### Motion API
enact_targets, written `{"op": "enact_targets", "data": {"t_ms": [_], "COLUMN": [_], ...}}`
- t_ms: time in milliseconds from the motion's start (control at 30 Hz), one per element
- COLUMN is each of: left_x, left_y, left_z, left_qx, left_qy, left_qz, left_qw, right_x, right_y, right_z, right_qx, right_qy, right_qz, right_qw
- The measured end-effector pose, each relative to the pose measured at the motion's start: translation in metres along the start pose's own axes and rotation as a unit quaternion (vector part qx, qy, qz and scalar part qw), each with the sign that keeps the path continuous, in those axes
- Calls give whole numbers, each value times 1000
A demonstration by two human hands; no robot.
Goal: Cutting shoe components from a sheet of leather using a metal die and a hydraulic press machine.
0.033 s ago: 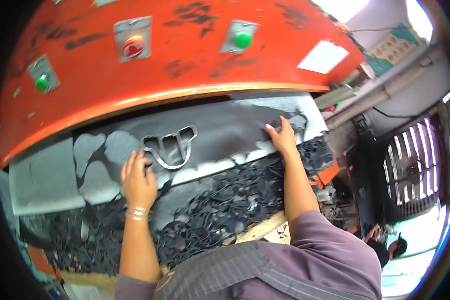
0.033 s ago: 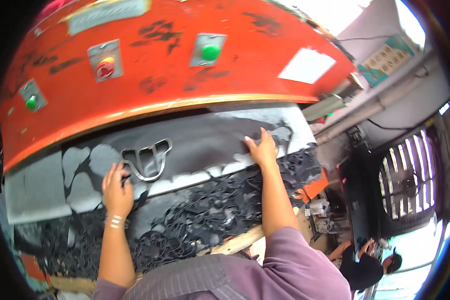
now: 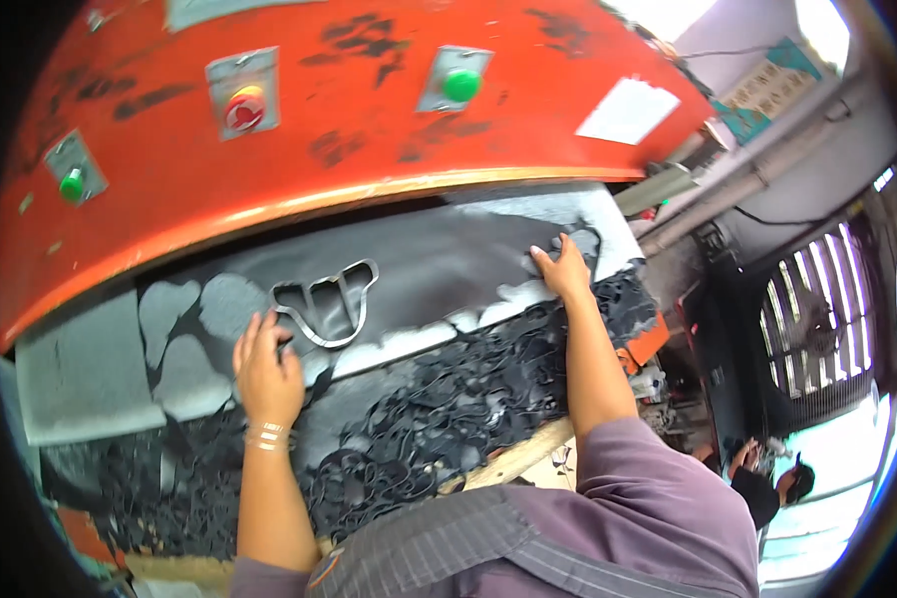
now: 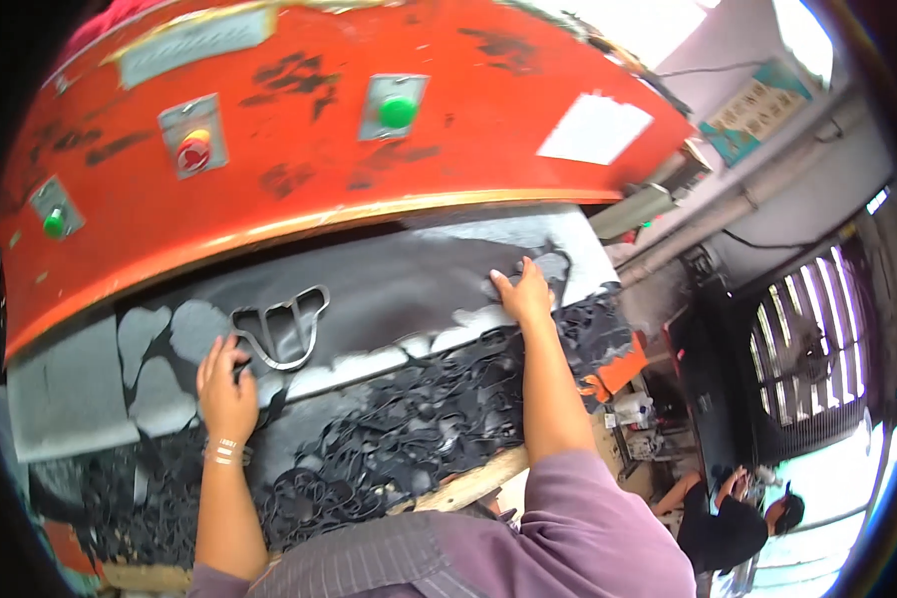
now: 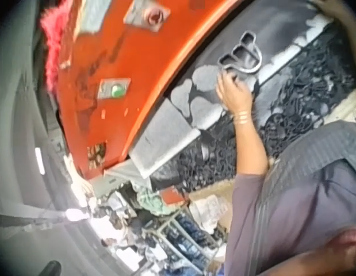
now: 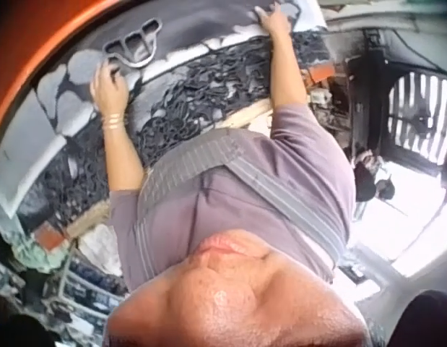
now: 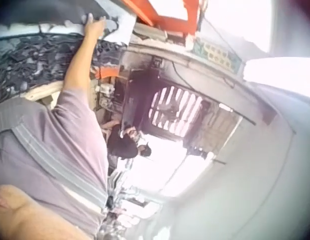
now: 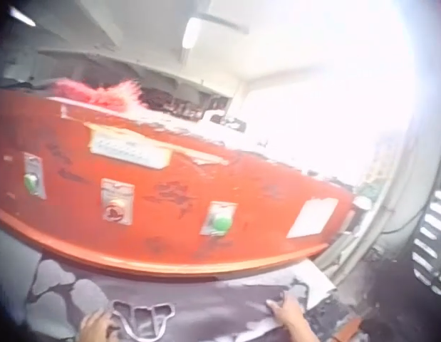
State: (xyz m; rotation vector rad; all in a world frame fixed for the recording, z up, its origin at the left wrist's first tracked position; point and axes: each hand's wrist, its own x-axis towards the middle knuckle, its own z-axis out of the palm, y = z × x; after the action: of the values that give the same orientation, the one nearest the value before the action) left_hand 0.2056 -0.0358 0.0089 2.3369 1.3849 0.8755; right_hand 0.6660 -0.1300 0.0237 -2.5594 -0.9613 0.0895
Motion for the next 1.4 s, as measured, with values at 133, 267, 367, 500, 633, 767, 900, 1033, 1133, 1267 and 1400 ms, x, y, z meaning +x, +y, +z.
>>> {"op": "enact_targets", "data": {"t_ms": [133, 267, 367, 500, 633, 767, 900, 1033, 1133, 1267, 1400], "left_x": [3, 7, 7, 4, -1, -5, -12, -13, -16, -18, -22], "left_y": [-1, 6, 14, 15, 16, 15, 10, 10, 9, 7, 5], "left_z": [0, -1, -3, 7, 3, 2, 0, 0, 1, 4, 3], "left_qx": [9, 10, 2, -13, -11, -79, -96, -130, -171, -229, -237], "left_qy": [-14, -13, -11, -2, 9, 34, 60, 75, 105, 118, 101], "left_qz": [-9, 2, -4, -6, -13, -40, -39, -56, -77, -95, -98], "left_qw": [1000, 1000, 1000, 1000, 1000, 995, 993, 987, 977, 961, 961], "right_x": [64, 109, 128, 113, 52, -52, -110, -122, -152, -142, -126], "right_y": [-8, -7, 1, 1, -22, -97, -177, -224, -255, -269, -271], "right_z": [-21, -24, -32, -42, -11, 12, 0, -8, 2, 20, 12], "right_qx": [-131, -180, -152, -148, -174, 28, 92, 50, -115, -173, -141], "right_qy": [-98, -162, -260, -226, 156, 69, -141, -193, -208, -248, -288], "right_qz": [-42, -85, -74, -97, -220, -475, -584, -550, -501, -553, -734], "right_qw": [986, 966, 951, 958, 947, 877, 794, 811, 832, 776, 598]}}
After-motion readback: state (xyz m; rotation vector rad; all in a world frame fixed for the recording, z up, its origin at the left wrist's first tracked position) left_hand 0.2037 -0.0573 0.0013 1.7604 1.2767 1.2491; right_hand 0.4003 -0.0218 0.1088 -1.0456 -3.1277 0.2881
